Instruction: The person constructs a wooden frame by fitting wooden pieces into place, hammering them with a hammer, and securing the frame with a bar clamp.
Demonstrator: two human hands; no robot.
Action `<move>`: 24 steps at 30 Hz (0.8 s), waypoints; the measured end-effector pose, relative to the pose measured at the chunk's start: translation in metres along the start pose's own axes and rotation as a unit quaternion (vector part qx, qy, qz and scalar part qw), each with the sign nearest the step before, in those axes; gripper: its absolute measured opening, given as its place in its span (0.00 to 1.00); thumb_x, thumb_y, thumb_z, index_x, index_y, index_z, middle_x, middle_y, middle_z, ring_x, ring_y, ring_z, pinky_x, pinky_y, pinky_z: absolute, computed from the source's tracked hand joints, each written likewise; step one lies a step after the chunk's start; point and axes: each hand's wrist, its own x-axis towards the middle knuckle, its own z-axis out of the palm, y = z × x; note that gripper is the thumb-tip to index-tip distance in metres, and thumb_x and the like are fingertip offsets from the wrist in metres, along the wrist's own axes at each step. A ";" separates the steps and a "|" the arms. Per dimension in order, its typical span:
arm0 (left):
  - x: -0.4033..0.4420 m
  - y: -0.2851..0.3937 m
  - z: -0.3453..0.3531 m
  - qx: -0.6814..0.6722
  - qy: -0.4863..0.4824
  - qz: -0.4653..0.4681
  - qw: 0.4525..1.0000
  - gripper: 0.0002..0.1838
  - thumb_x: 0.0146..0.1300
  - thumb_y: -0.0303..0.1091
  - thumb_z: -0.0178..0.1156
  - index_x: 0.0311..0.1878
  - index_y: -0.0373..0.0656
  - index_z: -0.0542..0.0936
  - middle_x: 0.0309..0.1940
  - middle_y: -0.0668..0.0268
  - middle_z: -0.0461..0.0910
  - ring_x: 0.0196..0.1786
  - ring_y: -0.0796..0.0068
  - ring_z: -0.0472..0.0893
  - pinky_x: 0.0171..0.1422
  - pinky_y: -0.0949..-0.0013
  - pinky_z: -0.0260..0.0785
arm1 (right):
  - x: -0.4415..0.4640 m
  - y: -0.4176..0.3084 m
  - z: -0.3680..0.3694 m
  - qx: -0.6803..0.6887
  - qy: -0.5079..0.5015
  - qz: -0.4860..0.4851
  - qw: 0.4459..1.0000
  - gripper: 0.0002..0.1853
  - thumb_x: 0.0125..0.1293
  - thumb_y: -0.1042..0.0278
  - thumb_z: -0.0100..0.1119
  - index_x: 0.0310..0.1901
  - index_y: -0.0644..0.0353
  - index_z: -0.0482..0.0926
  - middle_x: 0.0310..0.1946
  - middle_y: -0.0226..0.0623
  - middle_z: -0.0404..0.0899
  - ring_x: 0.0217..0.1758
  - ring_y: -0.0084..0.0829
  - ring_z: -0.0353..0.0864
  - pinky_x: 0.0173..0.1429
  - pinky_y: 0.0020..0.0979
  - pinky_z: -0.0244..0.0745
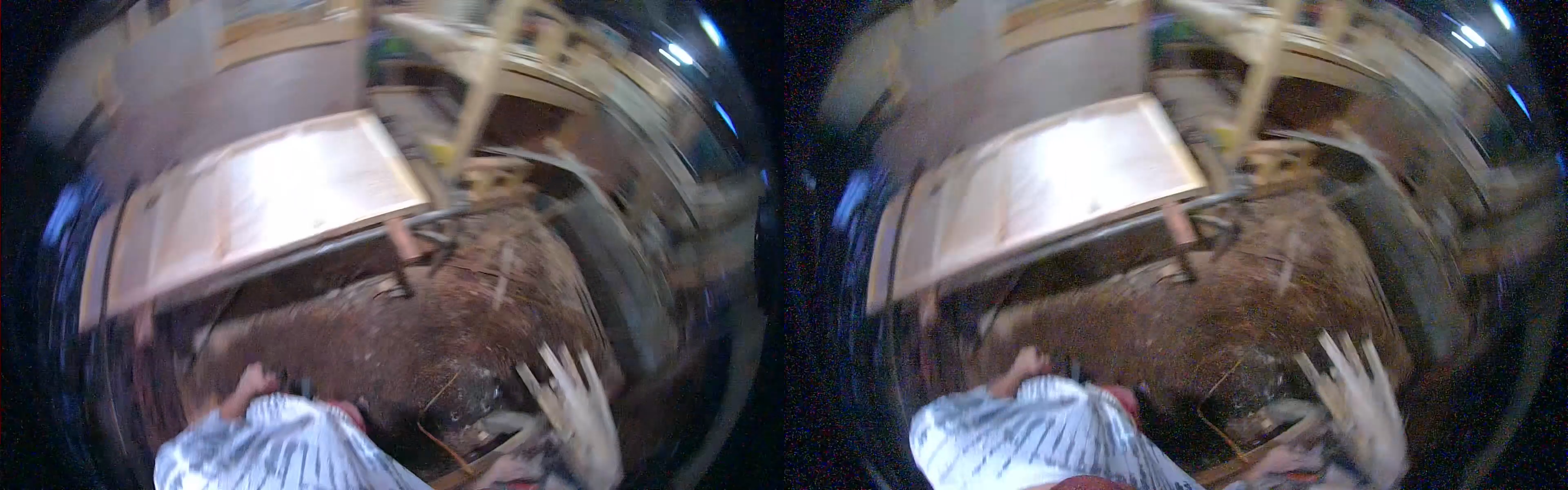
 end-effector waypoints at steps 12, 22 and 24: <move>-0.085 0.064 0.074 -0.252 0.246 -0.234 0.906 0.17 0.61 0.46 0.60 0.32 0.42 0.87 0.38 0.49 0.85 0.48 0.47 0.84 0.52 0.47 0.77 | -0.155 -0.230 0.024 0.054 -0.600 -0.521 0.605 0.21 0.68 0.58 0.62 0.53 0.67 0.80 0.42 0.41 0.85 0.47 0.33 0.82 0.54 0.35 0.74; -0.061 -0.005 0.180 -0.454 0.609 -0.193 0.621 0.24 0.66 0.41 0.63 0.21 0.34 0.68 0.16 0.55 0.64 0.18 0.63 0.68 0.27 0.54 0.56 | -0.219 -0.439 -0.009 -0.025 -0.477 -0.675 0.563 0.12 0.67 0.67 0.60 0.46 0.66 0.84 0.35 0.46 0.87 0.38 0.37 0.87 0.47 0.37 0.79; -0.084 -0.005 0.179 -0.413 0.610 -0.312 0.599 0.24 0.68 0.42 0.63 0.24 0.34 0.69 0.17 0.56 0.65 0.21 0.64 0.71 0.30 0.57 0.62 | -0.247 -0.463 -0.003 0.023 -0.426 -0.734 0.528 0.12 0.68 0.67 0.60 0.46 0.66 0.84 0.36 0.47 0.87 0.40 0.39 0.87 0.48 0.37 0.79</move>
